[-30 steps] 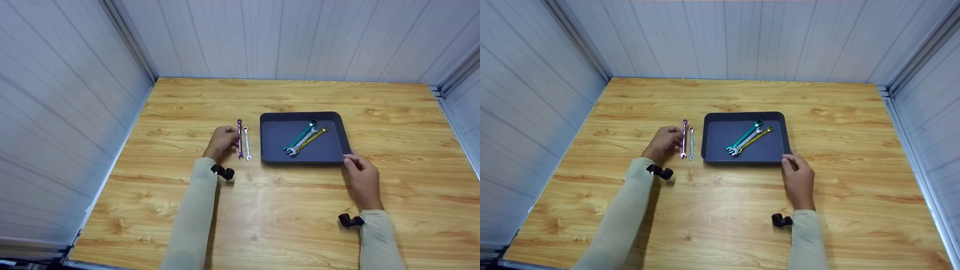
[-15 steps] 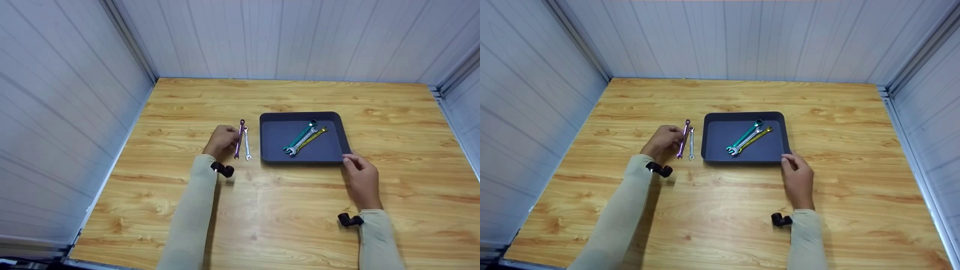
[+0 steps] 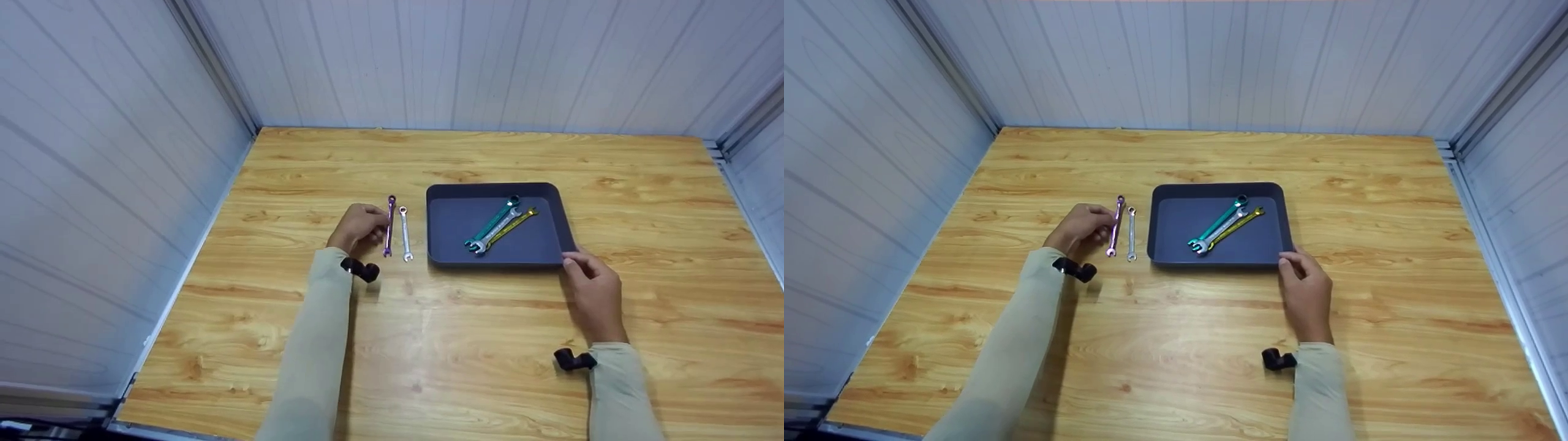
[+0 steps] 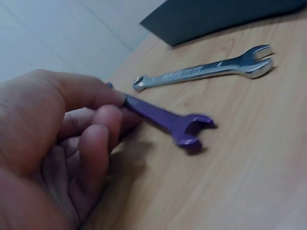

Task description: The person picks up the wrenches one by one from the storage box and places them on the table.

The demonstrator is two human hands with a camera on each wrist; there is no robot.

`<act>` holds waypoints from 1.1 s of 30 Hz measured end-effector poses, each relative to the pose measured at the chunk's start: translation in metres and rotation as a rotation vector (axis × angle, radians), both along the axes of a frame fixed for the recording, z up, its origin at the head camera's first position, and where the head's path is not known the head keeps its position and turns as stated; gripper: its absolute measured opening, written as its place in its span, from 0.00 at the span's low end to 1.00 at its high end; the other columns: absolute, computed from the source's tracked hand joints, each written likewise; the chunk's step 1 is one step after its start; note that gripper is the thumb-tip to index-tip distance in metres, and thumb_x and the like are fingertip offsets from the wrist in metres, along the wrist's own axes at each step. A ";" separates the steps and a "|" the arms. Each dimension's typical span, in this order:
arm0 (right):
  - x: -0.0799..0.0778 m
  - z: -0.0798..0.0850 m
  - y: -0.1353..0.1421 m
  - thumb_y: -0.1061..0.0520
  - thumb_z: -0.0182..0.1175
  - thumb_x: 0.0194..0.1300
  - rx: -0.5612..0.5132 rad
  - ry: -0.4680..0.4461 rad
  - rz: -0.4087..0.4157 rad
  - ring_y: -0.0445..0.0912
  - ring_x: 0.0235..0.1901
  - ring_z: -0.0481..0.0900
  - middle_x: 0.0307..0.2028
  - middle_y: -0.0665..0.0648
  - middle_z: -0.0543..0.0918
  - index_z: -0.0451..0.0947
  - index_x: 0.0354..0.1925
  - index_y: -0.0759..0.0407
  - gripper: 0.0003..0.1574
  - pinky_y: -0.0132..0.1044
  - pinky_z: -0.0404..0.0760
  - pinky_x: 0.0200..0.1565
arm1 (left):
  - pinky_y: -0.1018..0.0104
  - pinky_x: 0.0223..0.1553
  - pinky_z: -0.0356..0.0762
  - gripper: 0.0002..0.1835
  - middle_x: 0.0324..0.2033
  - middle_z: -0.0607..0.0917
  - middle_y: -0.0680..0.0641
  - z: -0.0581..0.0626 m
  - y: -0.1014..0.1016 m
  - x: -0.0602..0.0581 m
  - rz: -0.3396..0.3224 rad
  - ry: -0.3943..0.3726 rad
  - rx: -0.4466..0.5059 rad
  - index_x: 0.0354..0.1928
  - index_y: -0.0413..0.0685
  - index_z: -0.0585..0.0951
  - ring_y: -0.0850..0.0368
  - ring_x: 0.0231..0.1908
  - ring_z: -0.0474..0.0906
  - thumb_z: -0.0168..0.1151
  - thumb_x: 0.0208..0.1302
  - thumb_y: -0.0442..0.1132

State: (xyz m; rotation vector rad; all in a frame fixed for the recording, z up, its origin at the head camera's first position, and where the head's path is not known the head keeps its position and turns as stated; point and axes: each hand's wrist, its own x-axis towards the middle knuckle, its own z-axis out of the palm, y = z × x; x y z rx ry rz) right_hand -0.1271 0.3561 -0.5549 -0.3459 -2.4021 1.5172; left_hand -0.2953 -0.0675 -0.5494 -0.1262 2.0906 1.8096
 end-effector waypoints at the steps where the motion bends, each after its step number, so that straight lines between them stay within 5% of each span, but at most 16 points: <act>1: 0.000 0.001 0.000 0.44 0.59 0.73 0.003 -0.003 0.000 0.46 0.65 0.71 0.67 0.53 0.74 0.84 0.54 0.57 0.23 0.35 0.72 0.61 | 0.73 0.17 0.72 0.08 0.21 0.81 0.46 0.000 0.000 0.000 -0.004 -0.003 0.002 0.41 0.33 0.85 0.62 0.16 0.73 0.62 0.62 0.29; 11: 0.001 0.005 0.002 0.42 0.59 0.73 0.020 -0.024 0.000 0.45 0.65 0.71 0.67 0.51 0.74 0.84 0.54 0.56 0.24 0.32 0.72 0.60 | 0.74 0.18 0.74 0.08 0.22 0.82 0.46 -0.006 0.004 0.001 0.029 0.027 0.014 0.40 0.35 0.85 0.62 0.17 0.74 0.62 0.60 0.29; 21: 0.000 0.007 0.002 0.45 0.59 0.73 0.048 -0.018 -0.007 0.47 0.65 0.71 0.66 0.55 0.75 0.84 0.54 0.58 0.22 0.30 0.73 0.59 | 0.73 0.19 0.75 0.06 0.22 0.81 0.48 -0.009 0.010 0.005 0.047 0.115 -0.091 0.39 0.38 0.85 0.61 0.18 0.74 0.63 0.61 0.32; 33: -0.001 0.003 -0.001 0.45 0.60 0.73 0.016 -0.003 -0.003 0.45 0.66 0.71 0.66 0.54 0.75 0.84 0.53 0.59 0.22 0.29 0.72 0.59 | 0.71 0.19 0.74 0.04 0.20 0.80 0.47 -0.013 0.008 0.007 0.081 0.120 -0.089 0.37 0.39 0.83 0.60 0.17 0.74 0.63 0.60 0.30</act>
